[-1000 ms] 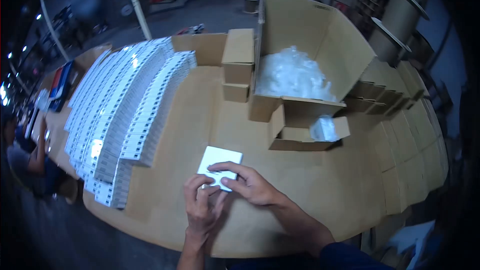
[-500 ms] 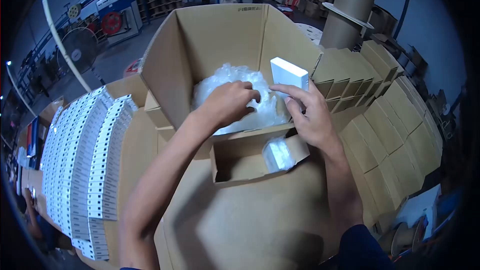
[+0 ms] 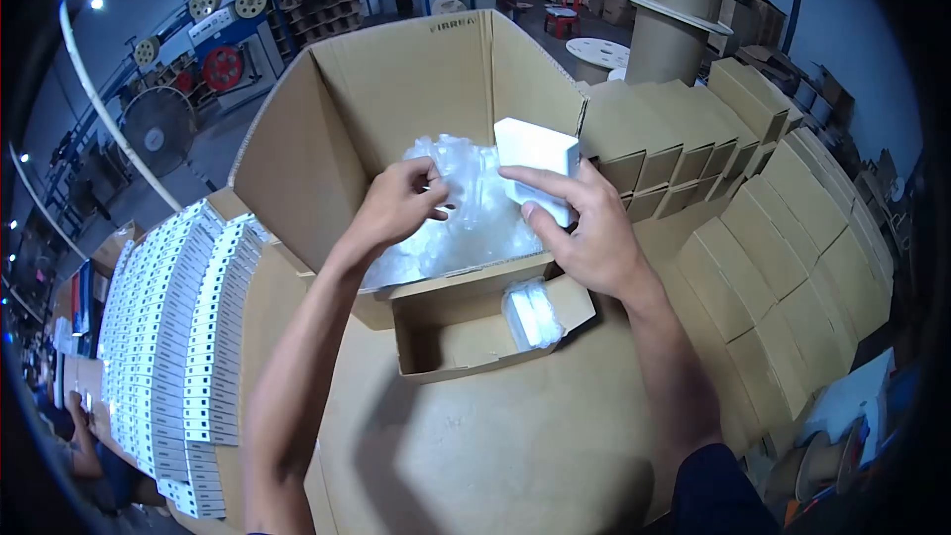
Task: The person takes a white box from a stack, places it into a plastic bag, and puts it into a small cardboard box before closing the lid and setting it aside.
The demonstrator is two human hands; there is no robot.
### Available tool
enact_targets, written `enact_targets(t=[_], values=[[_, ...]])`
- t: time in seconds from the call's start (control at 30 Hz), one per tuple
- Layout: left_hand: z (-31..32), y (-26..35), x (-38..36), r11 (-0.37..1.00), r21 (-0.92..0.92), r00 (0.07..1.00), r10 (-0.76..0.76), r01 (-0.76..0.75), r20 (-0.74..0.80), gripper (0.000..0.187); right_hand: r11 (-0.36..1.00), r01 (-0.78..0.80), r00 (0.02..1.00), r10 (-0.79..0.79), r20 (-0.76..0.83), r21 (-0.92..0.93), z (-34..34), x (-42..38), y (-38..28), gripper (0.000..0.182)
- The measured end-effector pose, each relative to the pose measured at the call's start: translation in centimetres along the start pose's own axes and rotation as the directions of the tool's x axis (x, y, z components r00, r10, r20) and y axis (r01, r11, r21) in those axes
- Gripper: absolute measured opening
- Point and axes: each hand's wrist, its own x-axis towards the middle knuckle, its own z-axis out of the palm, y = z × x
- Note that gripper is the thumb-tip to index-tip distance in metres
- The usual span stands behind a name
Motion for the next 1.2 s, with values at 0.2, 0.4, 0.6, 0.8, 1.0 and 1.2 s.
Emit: enact_targets(t=[0.2, 0.4, 0.6, 0.8, 1.0, 1.2], values=[[0.8, 2.5, -11.0, 0.933, -0.192, 0.925, 0.24, -0.303, -0.295, 0.007, 0.989, -0.096, 0.984, 0.111, -0.139, 0.113, 2.5, -2.9, -3.2, 0.05], [6.2, 2.5, -22.7, 0.866, -0.403, 0.896, 0.107, -0.297, -0.43, 0.008, 0.84, -0.307, 0.94, 0.341, 0.003, 0.447, 7.3, -9.6, -8.3, 0.036], [10.5, -1.3, -33.0, 0.523, -0.782, 0.832, -0.221, -0.34, -0.509, 0.007, 0.667, -0.419, 0.874, 0.479, 0.076, 0.616, 9.8, -19.9, -11.6, 0.022], [12.0, -0.6, -38.5, 0.922, -0.384, 0.841, -0.241, 0.043, -0.485, 0.016, 0.78, -0.398, 0.907, 0.412, 0.081, 0.483, 11.5, -27.5, -15.3, 0.022], [13.8, -2.7, -41.1, 0.871, -0.475, 0.762, -0.222, -0.125, -0.608, 0.02, 0.636, -0.495, 0.862, 0.446, 0.242, 0.592, 10.1, -32.1, -14.6, 0.027], [15.0, -1.8, -42.5, 0.89, -0.449, 0.853, -0.17, -0.082, -0.493, 0.016, 0.14, -0.628, 0.749, 0.377, 0.545, 0.766, 10.1, -31.7, -14.8, 0.045]])
